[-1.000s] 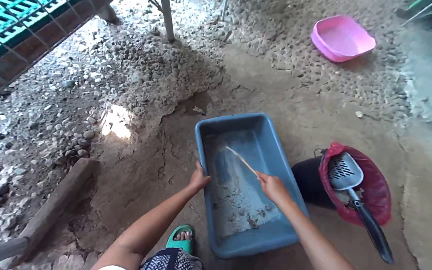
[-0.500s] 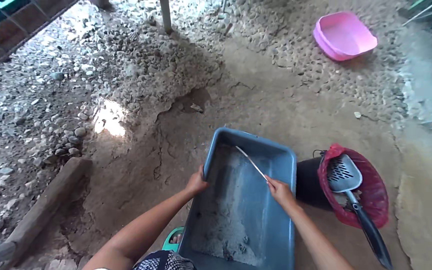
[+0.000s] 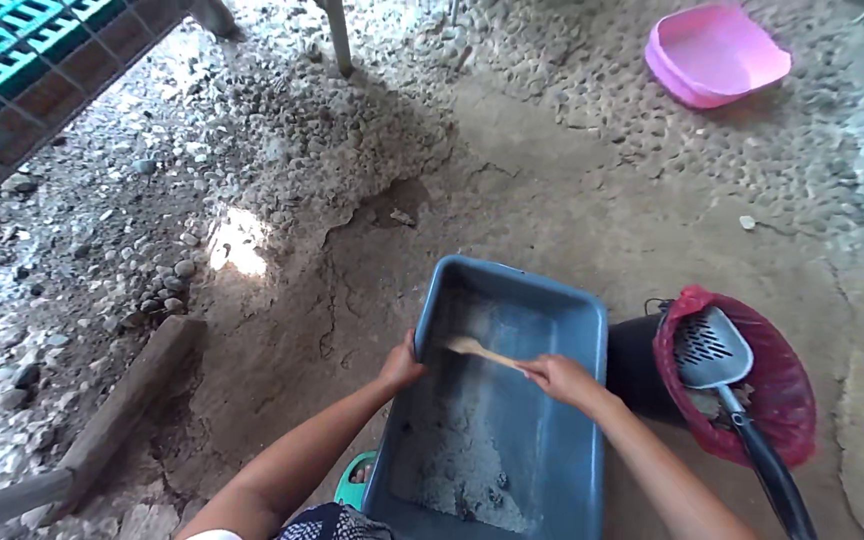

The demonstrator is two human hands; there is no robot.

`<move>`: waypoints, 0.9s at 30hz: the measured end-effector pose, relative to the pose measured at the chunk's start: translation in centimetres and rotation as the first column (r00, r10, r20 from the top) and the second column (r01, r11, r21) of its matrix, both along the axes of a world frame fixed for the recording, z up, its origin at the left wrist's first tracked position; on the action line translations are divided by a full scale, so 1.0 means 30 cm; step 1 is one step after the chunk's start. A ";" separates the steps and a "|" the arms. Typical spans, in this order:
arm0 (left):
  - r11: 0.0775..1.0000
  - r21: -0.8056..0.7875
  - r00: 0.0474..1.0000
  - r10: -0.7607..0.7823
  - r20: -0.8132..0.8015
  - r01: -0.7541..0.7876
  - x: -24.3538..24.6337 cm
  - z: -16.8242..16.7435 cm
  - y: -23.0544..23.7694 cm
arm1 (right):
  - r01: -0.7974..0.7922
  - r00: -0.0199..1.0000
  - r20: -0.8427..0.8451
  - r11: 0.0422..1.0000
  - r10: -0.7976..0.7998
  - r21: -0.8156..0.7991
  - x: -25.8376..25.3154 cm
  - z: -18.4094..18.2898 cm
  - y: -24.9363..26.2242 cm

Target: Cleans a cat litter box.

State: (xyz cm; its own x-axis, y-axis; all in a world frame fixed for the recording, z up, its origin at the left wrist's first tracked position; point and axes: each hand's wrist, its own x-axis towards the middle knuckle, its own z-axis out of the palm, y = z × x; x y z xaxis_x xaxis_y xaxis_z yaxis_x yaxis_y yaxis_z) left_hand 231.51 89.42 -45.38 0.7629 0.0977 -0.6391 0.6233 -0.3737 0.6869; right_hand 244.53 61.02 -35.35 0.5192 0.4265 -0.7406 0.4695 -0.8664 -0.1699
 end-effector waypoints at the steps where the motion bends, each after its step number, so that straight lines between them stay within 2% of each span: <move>1: 1.000 0.011 1.000 0.005 0.001 -0.005 0.002 -0.004 -0.001 | -0.012 1.000 0.015 0.998 0.013 -0.059 -0.037 0.053 0.008; 4: 0.999 0.021 0.999 0.037 0.009 -0.037 -0.011 -0.006 -0.019 | 0.039 0.988 0.151 0.989 -0.017 -0.143 -0.097 0.130 0.086; 9: 0.996 0.052 0.997 0.071 0.032 -0.073 -0.007 0.004 -0.016 | 0.025 0.950 0.312 0.992 0.015 -0.124 -0.028 0.020 0.269; 13: 0.998 0.035 0.998 0.057 0.014 -0.058 -0.015 0.003 -0.022 | 0.065 0.963 0.269 0.969 0.001 -0.237 -0.118 -0.008 0.257; 18: 0.996 0.025 0.996 0.089 0.022 -0.089 -0.001 0.016 -0.022 | 0.267 0.948 0.259 0.905 -0.185 -0.330 -0.228 0.043 0.196; 20: 0.997 0.018 0.997 0.076 0.004 -0.076 -0.013 0.011 -0.030 | 0.354 0.926 0.243 0.887 -0.288 -0.296 -0.254 0.030 0.248; 23: 0.990 0.074 0.981 0.110 0.162 -0.123 -0.018 -0.098 -0.051 | 0.491 0.863 0.227 0.856 -0.452 -0.162 -0.250 -0.005 0.434; 25: 0.984 -0.047 0.977 0.175 0.123 -0.170 -0.021 -0.048 -0.043 | 0.499 0.858 0.225 0.853 -0.461 -0.155 -0.273 -0.028 0.540; 27: 0.960 -0.126 0.957 0.263 0.122 -0.248 -0.037 -0.007 -0.057 | 0.499 0.858 0.235 0.850 -0.457 -0.170 -0.290 -0.037 0.577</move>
State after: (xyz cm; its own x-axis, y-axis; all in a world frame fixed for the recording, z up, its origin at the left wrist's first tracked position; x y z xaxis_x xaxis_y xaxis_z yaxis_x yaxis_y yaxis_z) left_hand 230.40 87.70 -45.60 0.8019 0.2365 -0.5486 0.5860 -0.1326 0.7994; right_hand 235.83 78.34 -36.46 0.7486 -0.0700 -0.6593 -0.0092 -0.9954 0.0952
